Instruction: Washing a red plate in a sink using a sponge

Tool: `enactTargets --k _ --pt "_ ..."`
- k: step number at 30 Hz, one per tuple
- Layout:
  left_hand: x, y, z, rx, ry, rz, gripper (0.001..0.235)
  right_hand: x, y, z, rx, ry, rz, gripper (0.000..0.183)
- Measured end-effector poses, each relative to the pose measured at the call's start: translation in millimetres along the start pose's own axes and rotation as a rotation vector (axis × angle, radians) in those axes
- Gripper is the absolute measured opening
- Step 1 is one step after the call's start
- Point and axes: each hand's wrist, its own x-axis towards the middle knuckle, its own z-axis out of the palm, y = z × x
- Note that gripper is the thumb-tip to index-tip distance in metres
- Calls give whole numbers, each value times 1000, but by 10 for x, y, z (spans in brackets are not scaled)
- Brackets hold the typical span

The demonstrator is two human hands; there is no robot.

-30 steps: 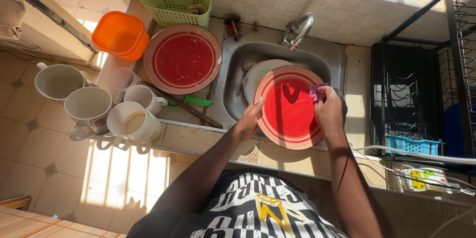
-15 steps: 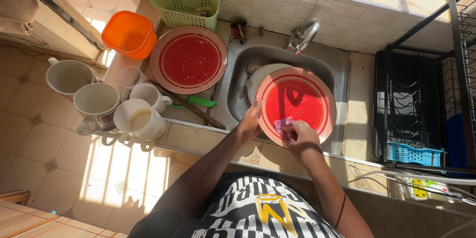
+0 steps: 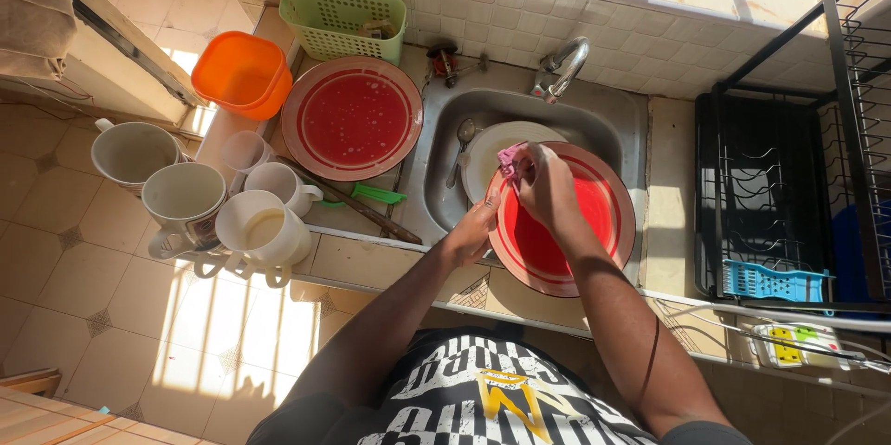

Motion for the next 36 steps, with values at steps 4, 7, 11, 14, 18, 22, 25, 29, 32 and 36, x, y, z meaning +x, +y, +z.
enactTargets --k 4,7,11,14,18,22,25,29,32,36 --pt "-35 132 43 -10 7 16 55 99 73 -37 35 -10 -26 19" --pt "19 -46 -50 -23 -15 2 58 217 345 -110 -122 101 86 21" --pt "76 -11 -91 5 -11 -1 57 -13 82 14 -105 -10 23 29" --pt "80 -103 -154 -9 -10 -2 58 -78 32 13 -61 -59 14 27" --pt "67 -53 -143 -48 -7 12 57 203 454 -30 -179 105 79 26" --pt "85 -78 -171 -40 -18 14 55 -103 61 -5 -50 0 -100 16" --pt "-9 76 -13 -88 -15 16 52 -132 15 -33 13 -65 -139 15" --pt "-11 5 -39 -79 -27 26 54 26 228 27 -102 -3 -25 14" --pt "-70 162 49 -42 -40 41 56 -108 75 98 -46 -56 -70 13" --pt "5 53 -31 -62 -44 18 57 68 346 -46 -124 24 31 10"
